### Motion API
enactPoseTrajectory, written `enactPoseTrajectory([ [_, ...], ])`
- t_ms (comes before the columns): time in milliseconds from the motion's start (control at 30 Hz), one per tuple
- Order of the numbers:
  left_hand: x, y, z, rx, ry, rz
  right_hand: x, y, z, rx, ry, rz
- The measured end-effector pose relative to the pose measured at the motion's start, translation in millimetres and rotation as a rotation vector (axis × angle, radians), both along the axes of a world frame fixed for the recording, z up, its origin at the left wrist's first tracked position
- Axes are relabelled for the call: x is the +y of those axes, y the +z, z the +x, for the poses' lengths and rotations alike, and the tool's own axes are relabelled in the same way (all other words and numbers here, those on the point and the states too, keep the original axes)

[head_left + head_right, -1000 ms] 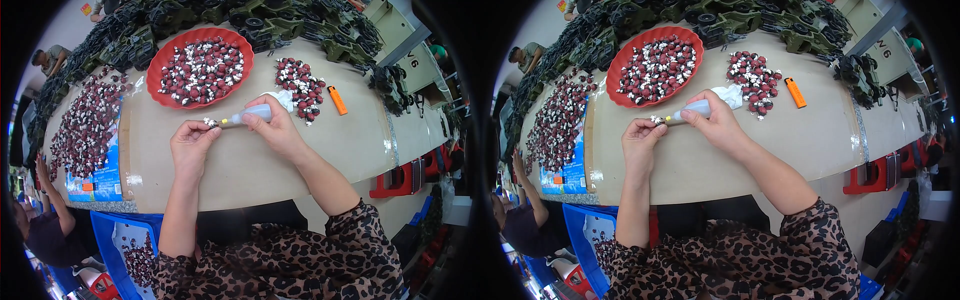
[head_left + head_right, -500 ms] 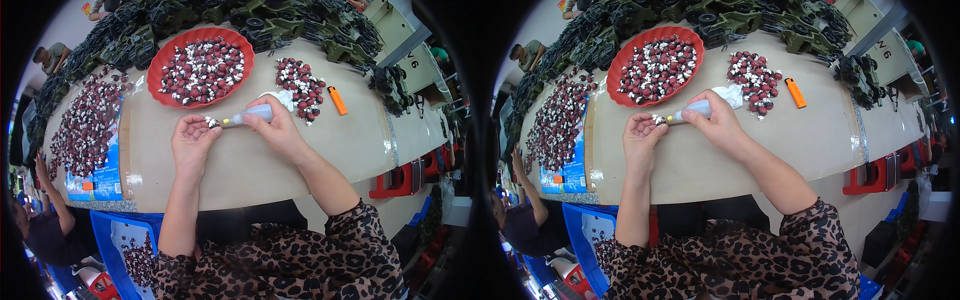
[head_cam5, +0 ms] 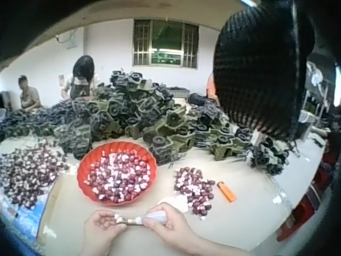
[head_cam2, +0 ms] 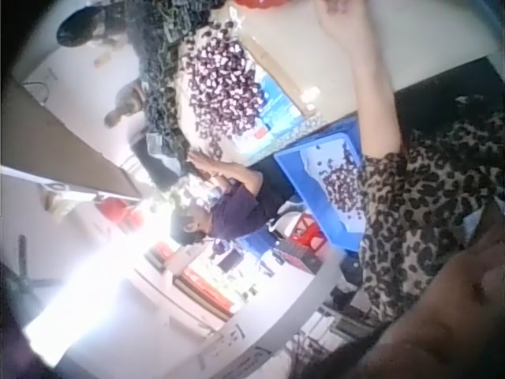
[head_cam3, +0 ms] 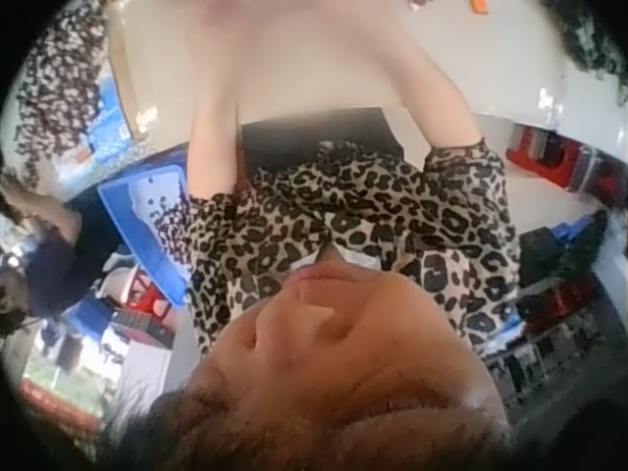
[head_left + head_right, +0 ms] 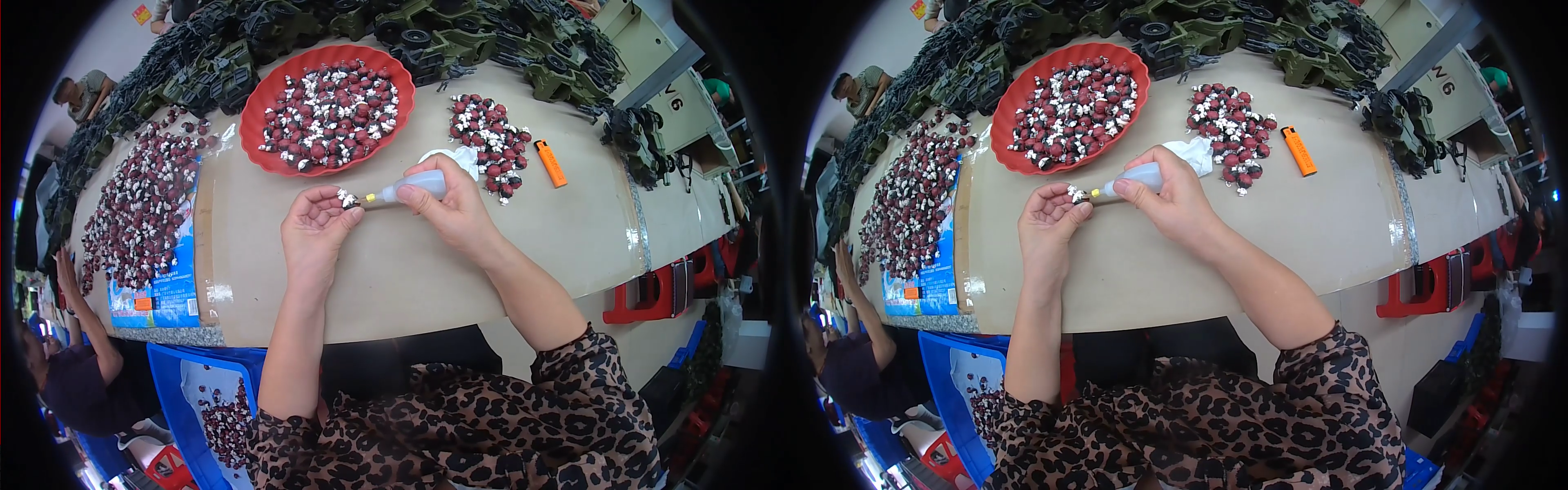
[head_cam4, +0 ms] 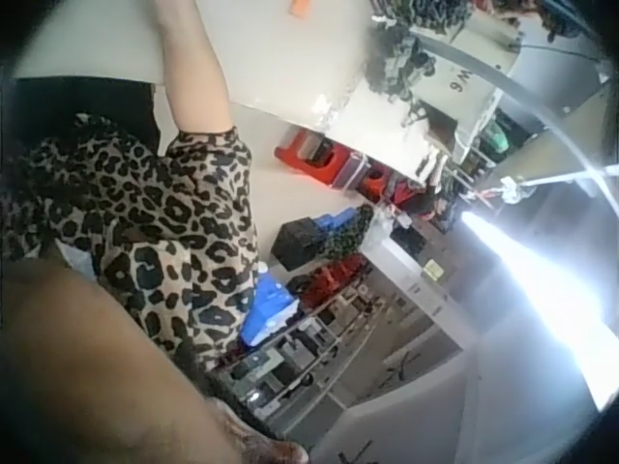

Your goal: The person assembles small red and white plastic toy parts by applying liquid glue from a bottle and joining the pieces together by hand on a production table.

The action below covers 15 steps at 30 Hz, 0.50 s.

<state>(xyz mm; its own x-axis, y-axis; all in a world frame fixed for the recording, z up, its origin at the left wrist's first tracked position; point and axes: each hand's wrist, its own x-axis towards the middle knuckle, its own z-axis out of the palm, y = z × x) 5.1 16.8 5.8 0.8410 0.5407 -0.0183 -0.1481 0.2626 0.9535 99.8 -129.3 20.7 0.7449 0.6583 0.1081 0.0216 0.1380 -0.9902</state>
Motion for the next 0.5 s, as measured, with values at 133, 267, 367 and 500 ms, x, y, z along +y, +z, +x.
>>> enactPoseTrajectory([
  [133, 0, 1, 0, 0.006, -0.001, -0.001, 2, -4, 1, -0.041, -0.031, 0.0],
  [267, 0, 3, -1, 0.003, -0.027, -0.021, 1, 3, -3, -0.003, -0.038, -0.024],
  [367, 0, -1, 0, -0.009, -0.054, -0.009, 0, 7, -1, 0.146, -0.031, 0.096],
  [500, -4, 7, -2, -0.029, -0.178, -0.064, -1, 9, 2, 0.495, 0.009, 0.277],
])
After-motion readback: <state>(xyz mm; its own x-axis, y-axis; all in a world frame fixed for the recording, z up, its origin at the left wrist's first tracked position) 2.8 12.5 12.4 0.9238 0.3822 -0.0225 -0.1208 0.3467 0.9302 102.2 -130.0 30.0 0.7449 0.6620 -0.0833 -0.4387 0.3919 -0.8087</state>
